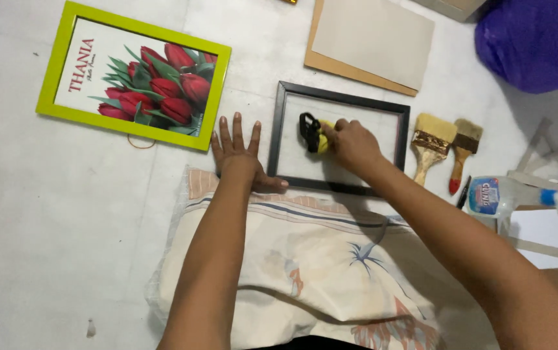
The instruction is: Cleaning the glass of a picture frame and installing the backing board
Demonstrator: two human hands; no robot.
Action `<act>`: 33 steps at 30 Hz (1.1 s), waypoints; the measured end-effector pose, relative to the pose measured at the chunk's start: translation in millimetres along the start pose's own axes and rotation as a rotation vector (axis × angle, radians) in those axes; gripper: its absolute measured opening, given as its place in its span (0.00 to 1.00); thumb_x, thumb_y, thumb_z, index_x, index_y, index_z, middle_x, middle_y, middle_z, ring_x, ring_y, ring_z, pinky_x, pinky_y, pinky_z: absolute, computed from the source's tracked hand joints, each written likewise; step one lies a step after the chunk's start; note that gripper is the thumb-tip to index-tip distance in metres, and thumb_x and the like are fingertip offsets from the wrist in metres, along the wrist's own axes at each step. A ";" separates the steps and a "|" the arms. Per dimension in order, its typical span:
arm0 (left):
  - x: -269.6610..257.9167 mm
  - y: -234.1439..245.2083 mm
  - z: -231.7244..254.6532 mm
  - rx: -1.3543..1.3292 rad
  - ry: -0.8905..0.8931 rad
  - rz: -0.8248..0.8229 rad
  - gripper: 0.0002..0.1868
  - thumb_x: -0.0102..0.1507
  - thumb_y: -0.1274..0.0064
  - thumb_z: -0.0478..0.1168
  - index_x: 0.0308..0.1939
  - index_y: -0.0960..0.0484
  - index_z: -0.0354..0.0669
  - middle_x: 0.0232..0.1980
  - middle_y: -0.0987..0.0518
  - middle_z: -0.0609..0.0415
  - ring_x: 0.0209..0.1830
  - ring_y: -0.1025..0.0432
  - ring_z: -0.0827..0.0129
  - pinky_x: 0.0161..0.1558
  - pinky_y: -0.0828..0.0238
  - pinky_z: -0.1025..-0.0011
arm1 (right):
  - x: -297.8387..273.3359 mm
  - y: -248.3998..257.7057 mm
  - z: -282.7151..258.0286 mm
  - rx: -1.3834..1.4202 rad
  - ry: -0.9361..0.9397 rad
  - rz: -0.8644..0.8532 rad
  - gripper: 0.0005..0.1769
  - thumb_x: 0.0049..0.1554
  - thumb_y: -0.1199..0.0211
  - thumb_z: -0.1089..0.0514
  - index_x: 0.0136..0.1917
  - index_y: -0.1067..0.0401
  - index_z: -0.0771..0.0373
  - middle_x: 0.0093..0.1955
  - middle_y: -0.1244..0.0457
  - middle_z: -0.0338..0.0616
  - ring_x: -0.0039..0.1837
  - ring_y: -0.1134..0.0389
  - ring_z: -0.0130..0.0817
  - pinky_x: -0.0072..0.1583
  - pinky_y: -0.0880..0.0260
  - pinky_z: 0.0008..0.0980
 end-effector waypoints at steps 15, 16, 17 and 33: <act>37.2 -40.7 -5.7 -0.022 -0.055 0.247 0.85 0.34 0.53 0.94 0.83 0.73 0.63 0.84 0.82 0.50 0.82 0.88 0.45 0.76 0.96 0.46 | -1.6 6.4 -35.7 0.047 -0.032 -0.020 0.26 0.55 0.37 0.55 0.67 0.26 0.54 0.51 0.33 0.54 0.50 0.29 0.55 0.46 0.21 0.49; 43.8 -47.4 -8.8 -0.020 -0.062 0.322 0.86 0.31 0.57 0.97 0.83 0.70 0.63 0.85 0.79 0.51 0.83 0.85 0.46 0.77 0.95 0.48 | -10.9 12.3 -48.2 0.061 0.012 -0.076 0.28 0.54 0.36 0.55 0.69 0.27 0.56 0.51 0.33 0.55 0.51 0.29 0.56 0.46 0.21 0.50; 35.1 -36.0 -5.2 -0.019 -0.066 0.325 0.86 0.31 0.57 0.97 0.83 0.70 0.63 0.85 0.79 0.51 0.83 0.85 0.46 0.77 0.95 0.48 | -21.6 26.2 -57.0 0.058 0.008 -0.074 0.28 0.54 0.36 0.55 0.69 0.27 0.56 0.51 0.33 0.55 0.51 0.29 0.56 0.46 0.21 0.50; 9.1 -8.6 -3.2 -0.067 -0.029 0.054 0.83 0.39 0.43 0.87 0.82 0.77 0.63 0.82 0.87 0.49 0.80 0.93 0.44 0.75 0.97 0.44 | 83.0 -23.0 -2.7 0.007 -0.073 0.069 0.23 0.60 0.44 0.56 0.67 0.24 0.47 0.51 0.33 0.53 0.48 0.27 0.55 0.45 0.21 0.49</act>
Point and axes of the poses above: each hand's wrist, its own x-axis towards the middle knuckle, its own y-axis out of the back of the hand, z = x × y, the point moved 2 cm from there along x, towards the middle knuckle
